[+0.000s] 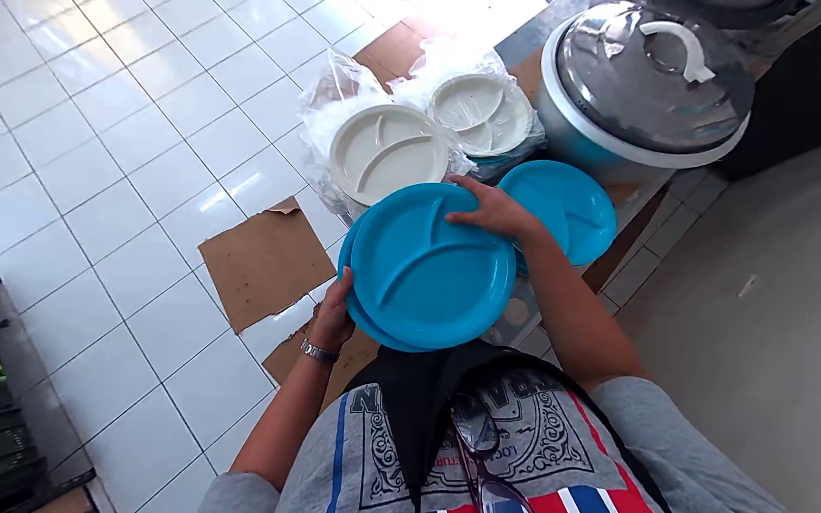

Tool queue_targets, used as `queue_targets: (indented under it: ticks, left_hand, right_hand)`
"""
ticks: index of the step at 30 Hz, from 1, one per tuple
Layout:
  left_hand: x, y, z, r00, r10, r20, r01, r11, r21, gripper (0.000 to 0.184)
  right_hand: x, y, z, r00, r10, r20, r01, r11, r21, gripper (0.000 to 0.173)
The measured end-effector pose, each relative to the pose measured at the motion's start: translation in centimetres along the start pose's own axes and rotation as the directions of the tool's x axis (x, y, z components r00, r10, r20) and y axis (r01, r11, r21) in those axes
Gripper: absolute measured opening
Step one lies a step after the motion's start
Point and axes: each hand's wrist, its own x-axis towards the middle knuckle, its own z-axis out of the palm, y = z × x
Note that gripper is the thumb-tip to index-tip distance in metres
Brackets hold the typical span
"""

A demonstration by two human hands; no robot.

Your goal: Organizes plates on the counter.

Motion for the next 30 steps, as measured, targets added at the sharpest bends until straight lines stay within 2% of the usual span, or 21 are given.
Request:
queue_targets:
  ticks: [1, 3, 7, 10, 12, 16, 18, 21, 22, 23, 25, 27, 28, 30]
  left_hand:
    - [0.0, -0.2, -0.1, 1.0, 0.004, 0.015, -0.004, 1.0, 0.008, 0.042]
    - [0.0, -0.6, -0.6, 0.996, 0.008, 0.086, -0.009, 1.0, 0.011, 0.043]
    - [-0.7, 0.3, -0.5, 0.988, -0.037, 0.151, 0.035, 0.999, 0.015, 0.052]
    - [-0.5, 1.2, 0.4, 0.988, -0.099, 0.118, 0.091, 0.993, 0.075, 0.029]
    - [-0.2, 1.4, 0.9, 0.987, -0.143, 0.078, 0.134, 0.985, 0.111, 0.026]
    - [0.0, 1.2, 1.1, 0.986, -0.162, 0.027, 0.155, 0.973, 0.172, 0.034]
    - [-0.1, 0.9, 1.0, 0.99, -0.141, 0.014, 0.137, 0.978, 0.159, 0.033]
    - [-0.7, 0.4, 0.5, 0.994, -0.098, -0.038, 0.102, 0.989, 0.105, 0.031]
    - [-1.0, 0.1, 0.1, 0.994, -0.084, -0.07, 0.089, 0.993, 0.083, 0.03]
    - [-1.3, 0.0, -0.4, 0.991, -0.075, -0.108, 0.082, 0.995, 0.06, 0.029]
    - [-2.0, -0.3, -1.5, 0.979, -0.085, -0.188, 0.089, 0.996, 0.011, 0.028]
    - [-2.7, -0.5, -2.4, 0.959, -0.106, -0.261, 0.098, 0.994, -0.044, 0.026]
    - [-3.0, -0.5, -2.7, 0.949, -0.113, -0.294, 0.098, 0.993, -0.064, 0.025]
    - [-3.5, -0.4, -2.9, 0.929, -0.108, -0.354, 0.083, 0.993, -0.085, 0.021]
  right_hand:
    - [0.0, 0.5, 0.3, 0.998, 0.052, 0.024, -0.053, 0.998, 0.034, 0.08]
    - [0.0, 1.2, 1.1, 0.991, 0.13, 0.041, -0.132, 0.991, 0.038, 0.078]
    - [0.0, 0.5, 1.5, 0.968, 0.247, 0.043, -0.241, 0.964, -0.109, 0.066]
    - [-0.5, -1.8, 0.9, 0.936, 0.346, -0.068, -0.352, 0.912, -0.212, 0.067]
    - [-0.6, -2.6, 0.6, 0.918, 0.382, -0.103, -0.395, 0.871, -0.292, 0.074]
    - [-0.5, -2.9, 0.4, 0.913, 0.399, -0.083, -0.401, 0.847, -0.348, 0.077]
    - [-0.7, -2.5, 0.6, 0.938, 0.337, -0.08, -0.344, 0.882, -0.322, 0.073]
    - [-2.3, 1.2, -0.3, 0.967, 0.156, -0.201, -0.169, 0.984, -0.051, 0.06]
    - [-3.3, 2.8, -1.2, 0.938, 0.177, -0.297, -0.182, 0.983, 0.01, 0.06]
    - [-4.7, 4.5, -2.3, 0.875, 0.257, -0.411, -0.26, 0.964, 0.049, 0.063]
    - [-7.8, 8.7, -4.5, 0.664, 0.462, -0.587, -0.494, 0.861, 0.119, 0.08]
    - [-10.5, 13.9, -5.6, 0.504, 0.624, -0.597, -0.688, 0.708, 0.16, 0.091]
    - [-11.3, 15.9, -5.6, 0.464, 0.684, -0.563, -0.753, 0.639, 0.156, 0.086]
    - [-11.8, 17.7, -5.3, 0.441, 0.758, -0.481, -0.821, 0.557, 0.125, 0.068]
